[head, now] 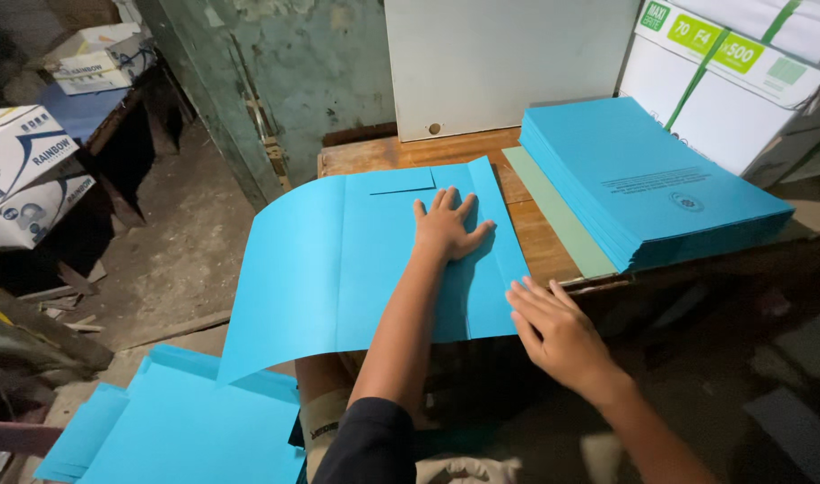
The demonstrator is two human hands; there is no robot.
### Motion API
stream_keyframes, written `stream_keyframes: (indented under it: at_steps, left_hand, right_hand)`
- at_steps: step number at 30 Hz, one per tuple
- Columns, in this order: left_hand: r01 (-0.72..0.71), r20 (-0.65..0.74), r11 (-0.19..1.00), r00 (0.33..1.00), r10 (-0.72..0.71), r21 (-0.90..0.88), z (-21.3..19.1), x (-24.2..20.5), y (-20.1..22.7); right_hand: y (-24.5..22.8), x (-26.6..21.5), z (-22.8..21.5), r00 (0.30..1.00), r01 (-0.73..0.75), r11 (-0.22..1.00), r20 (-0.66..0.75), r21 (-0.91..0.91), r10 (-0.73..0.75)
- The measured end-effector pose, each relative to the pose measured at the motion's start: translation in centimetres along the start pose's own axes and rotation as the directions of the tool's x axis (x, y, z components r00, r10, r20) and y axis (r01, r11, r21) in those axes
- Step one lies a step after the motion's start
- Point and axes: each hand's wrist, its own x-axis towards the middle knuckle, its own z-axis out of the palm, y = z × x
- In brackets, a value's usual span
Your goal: The person folds light blue paper sheets on a wooden table, pressing the creases with both hands. They repeatedly pick up a sheet, fold it, and place it on a growing stack to the right.
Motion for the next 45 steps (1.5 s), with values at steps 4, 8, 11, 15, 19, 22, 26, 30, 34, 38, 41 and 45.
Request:
stream_keyframes:
  at_steps: [4, 8, 11, 15, 19, 22, 26, 30, 34, 38, 41, 45]
  left_hand:
    - [0.006, 0.02, 1.0, 1.0, -0.006, -0.009, 0.6, 0.4, -0.2]
    - [-0.009, 0.034, 1.0, 0.999, 0.008, 0.003, 1.0, 1.0, -0.6]
    - [-0.054, 0.049, 0.998, 0.997, 0.054, 0.009, 4.1, 3.1, -2.2]
    - [-0.166, 0.099, 0.986, 0.982, 0.162, 0.029, 3.7, 0.8, -4.3]
    - [-0.179, 0.1, 0.982, 0.98, 0.172, 0.062, -0.1, -5.5, -4.3]
    - [-0.175, 0.11, 0.978, 0.98, 0.163, 0.114, -1.6, -7.2, -4.0]
    - [-0.177, 0.152, 0.981, 0.975, 0.165, 0.072, -2.4, -7.8, -4.1]
    - [-0.155, 0.133, 0.987, 0.98, 0.15, 0.032, -1.9, -7.6, -4.1]
    - [-0.121, 0.187, 0.991, 0.974, 0.13, -0.059, -4.1, -8.9, -6.0]
    - [-0.122, 0.17, 0.991, 0.977, 0.13, -0.058, -4.9, -10.6, -8.7]
    - [-0.161, 0.129, 0.978, 0.976, 0.178, -0.132, -6.3, -11.8, -9.2]
    - [-0.208, 0.183, 0.867, 0.93, 0.319, -0.454, -7.9, -15.3, -8.3]
  right_hand:
    - [-1.7, 0.1, -2.0, 0.998, -0.003, 0.999, 0.061, 0.04, 0.0]
    - [-1.2, 2.3, -2.2, 0.966, -0.114, 0.992, 0.239, 0.045, 0.1]
    - [-0.8, 5.1, -1.7, 0.912, -0.151, 0.988, 0.382, -0.028, 0.15]
    - [1.4, 9.7, 0.7, 0.782, -0.096, 0.967, 0.583, -0.237, 0.221]
    - [2.2, 14.7, 2.7, 0.71, -0.21, 0.962, 0.649, -0.175, 0.273]
    - [7.2, 18.7, 8.0, 0.716, -0.245, 0.957, 0.637, -0.156, 0.287]
    - [11.8, 23.7, 14.2, 0.695, -0.262, 0.93, 0.619, -0.256, 0.366]
    - [12.2, 26.9, 16.6, 0.691, -0.336, 0.891, 0.563, -0.304, 0.453]
    - [11.1, 27.8, 17.4, 0.688, -0.382, 0.87, 0.533, -0.312, 0.493]
    - [9.0, 26.3, 16.0, 0.698, -0.405, 0.859, 0.501, -0.313, 0.512]
    - [7.9, 27.8, 14.4, 0.727, -0.402, 0.87, 0.477, -0.286, 0.493]
    - [8.3, 26.8, 15.8, 0.726, -0.459, 0.857, 0.457, -0.234, 0.514]
